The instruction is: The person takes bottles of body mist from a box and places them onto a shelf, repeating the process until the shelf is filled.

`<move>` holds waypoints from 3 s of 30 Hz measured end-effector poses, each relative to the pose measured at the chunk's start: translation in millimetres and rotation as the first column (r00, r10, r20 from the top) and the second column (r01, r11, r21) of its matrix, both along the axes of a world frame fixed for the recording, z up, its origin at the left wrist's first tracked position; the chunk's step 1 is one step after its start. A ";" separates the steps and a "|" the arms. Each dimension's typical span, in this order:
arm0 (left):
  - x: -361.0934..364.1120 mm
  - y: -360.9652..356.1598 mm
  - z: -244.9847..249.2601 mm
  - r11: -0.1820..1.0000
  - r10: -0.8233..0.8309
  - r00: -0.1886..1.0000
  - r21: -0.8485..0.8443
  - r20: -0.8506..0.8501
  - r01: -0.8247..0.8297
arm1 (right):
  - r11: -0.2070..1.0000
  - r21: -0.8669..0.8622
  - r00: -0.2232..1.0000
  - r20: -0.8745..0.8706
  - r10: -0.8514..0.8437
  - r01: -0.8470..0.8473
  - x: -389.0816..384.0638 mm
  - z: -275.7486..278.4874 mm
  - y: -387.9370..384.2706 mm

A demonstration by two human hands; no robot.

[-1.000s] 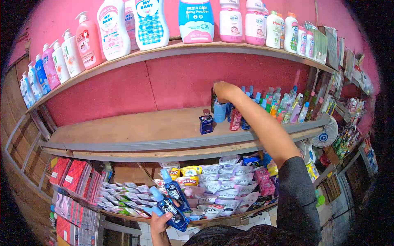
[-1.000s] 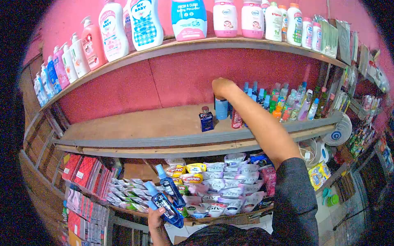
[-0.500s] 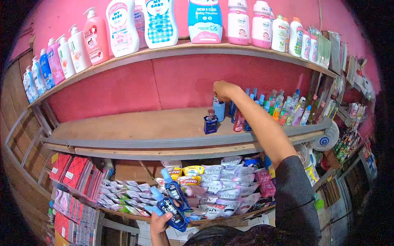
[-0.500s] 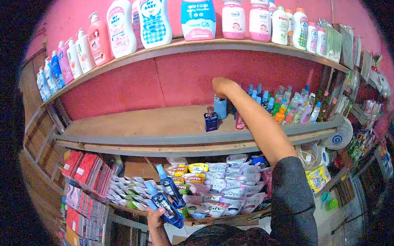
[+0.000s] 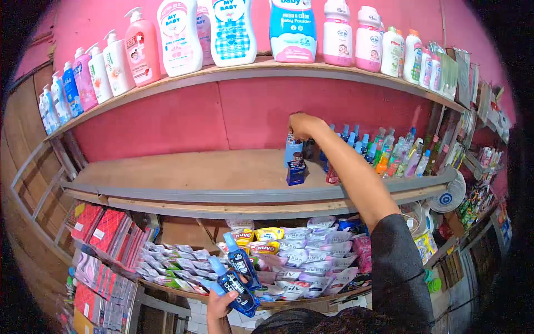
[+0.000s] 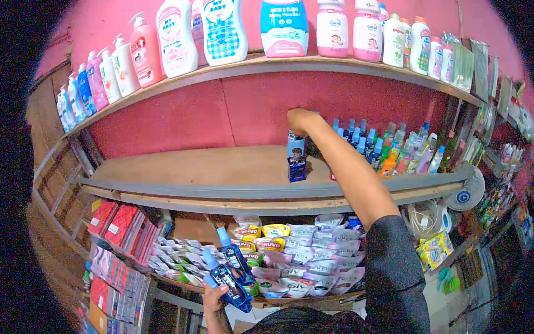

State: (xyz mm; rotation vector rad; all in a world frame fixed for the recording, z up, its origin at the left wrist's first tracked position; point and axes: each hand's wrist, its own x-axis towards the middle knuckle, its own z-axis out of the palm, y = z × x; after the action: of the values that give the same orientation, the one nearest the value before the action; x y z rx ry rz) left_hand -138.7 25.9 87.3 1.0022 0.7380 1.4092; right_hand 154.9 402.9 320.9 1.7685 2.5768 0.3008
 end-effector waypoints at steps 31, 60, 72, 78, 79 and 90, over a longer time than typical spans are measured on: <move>-1.5 16.0 -3.3 0.999 0.013 0.999 -0.028 -0.044 -0.015 | 0.971 0.187 0.983 0.086 -0.165 0.147 66.3 -10.2 72.8; -7.8 26.5 -11.8 0.999 -0.016 1.000 0.028 0.013 0.015 | 0.984 0.177 0.999 0.051 -0.001 -0.008 21.8 -11.2 107.3; -4.2 36.8 10.4 0.994 -0.112 0.993 -0.009 -0.027 0.112 | 0.907 0.415 0.964 -0.261 0.045 0.070 13.9 21.8 9.9; 26.8 71.5 57.9 0.957 -0.243 0.962 0.128 -0.127 0.259 | 0.945 0.125 0.770 -0.552 0.319 -0.302 1.4 39.9 -127.3; 29.8 83.5 60.4 0.933 -0.288 0.943 0.172 -0.170 0.316 | 0.917 0.056 0.741 -0.570 0.355 -0.395 3.0 32.6 -137.8; 96.9 115.2 92.7 0.847 -0.452 0.856 0.181 -0.253 0.500 | 0.780 -0.205 0.485 -0.863 0.141 -0.591 37.3 -7.1 -202.3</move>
State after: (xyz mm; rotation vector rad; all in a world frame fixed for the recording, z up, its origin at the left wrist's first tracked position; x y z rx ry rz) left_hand -41.8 141.2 180.1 1.4256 0.4163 0.9770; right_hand 192.1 200.5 313.8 1.2359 3.1295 -1.4395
